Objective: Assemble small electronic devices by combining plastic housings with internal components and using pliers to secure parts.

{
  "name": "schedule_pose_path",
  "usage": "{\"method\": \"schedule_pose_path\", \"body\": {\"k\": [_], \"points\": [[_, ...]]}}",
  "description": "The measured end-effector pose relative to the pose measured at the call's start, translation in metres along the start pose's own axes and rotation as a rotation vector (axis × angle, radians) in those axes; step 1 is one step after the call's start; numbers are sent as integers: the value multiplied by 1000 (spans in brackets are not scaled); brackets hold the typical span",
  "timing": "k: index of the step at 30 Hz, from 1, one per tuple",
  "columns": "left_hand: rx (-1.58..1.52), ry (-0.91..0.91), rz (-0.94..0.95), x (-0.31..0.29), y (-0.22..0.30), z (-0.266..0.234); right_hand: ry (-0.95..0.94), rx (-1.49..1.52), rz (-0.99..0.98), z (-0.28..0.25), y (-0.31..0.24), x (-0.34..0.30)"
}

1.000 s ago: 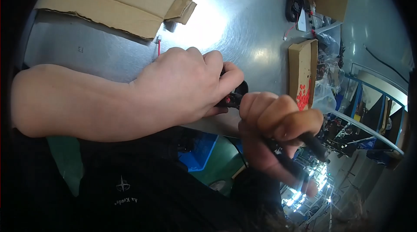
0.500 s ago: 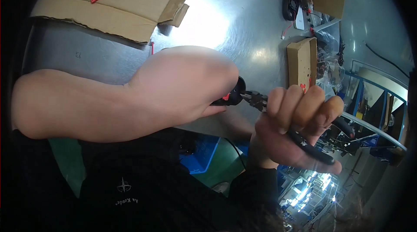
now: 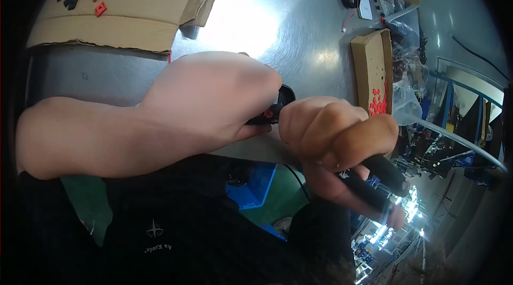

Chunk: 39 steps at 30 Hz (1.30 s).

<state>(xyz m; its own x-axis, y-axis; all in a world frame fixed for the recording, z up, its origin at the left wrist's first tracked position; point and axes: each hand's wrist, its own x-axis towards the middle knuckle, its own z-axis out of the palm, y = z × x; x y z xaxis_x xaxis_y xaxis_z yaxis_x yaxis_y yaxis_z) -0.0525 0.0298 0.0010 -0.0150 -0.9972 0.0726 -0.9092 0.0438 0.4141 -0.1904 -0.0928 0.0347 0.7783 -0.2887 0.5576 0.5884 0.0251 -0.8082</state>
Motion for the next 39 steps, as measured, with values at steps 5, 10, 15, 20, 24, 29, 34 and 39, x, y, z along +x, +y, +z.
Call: {"method": "schedule_pose_path", "body": {"k": [5, 10, 15, 20, 24, 29, 34, 39], "points": [[37, -21, -6, 0, 1, -4, -121, -8, 70, -10, -3, 5], [27, 55, 15, 0, 1, 0, -245, 43, 117, -14, -3, 16], [53, 57, -22, 0, 0, 0, -19, 130, 109, -13, -8, 14], [61, 76, 6, 1, -1, 1, 71, 142, 124, -9, -17, 7], [36, 74, 6, 1, -2, 0, 269, -77, 284, 7, -23, -1], [30, 38, 1, 1, -1, -1, 136, 78, 200, -1, -12, 1], [25, 37, -6, 0, -1, -1, 125, 114, 180, -1, -9, -1], [63, 66, 1, 0, 0, 0, 146, 178, 240, -7, -12, 1]]}}
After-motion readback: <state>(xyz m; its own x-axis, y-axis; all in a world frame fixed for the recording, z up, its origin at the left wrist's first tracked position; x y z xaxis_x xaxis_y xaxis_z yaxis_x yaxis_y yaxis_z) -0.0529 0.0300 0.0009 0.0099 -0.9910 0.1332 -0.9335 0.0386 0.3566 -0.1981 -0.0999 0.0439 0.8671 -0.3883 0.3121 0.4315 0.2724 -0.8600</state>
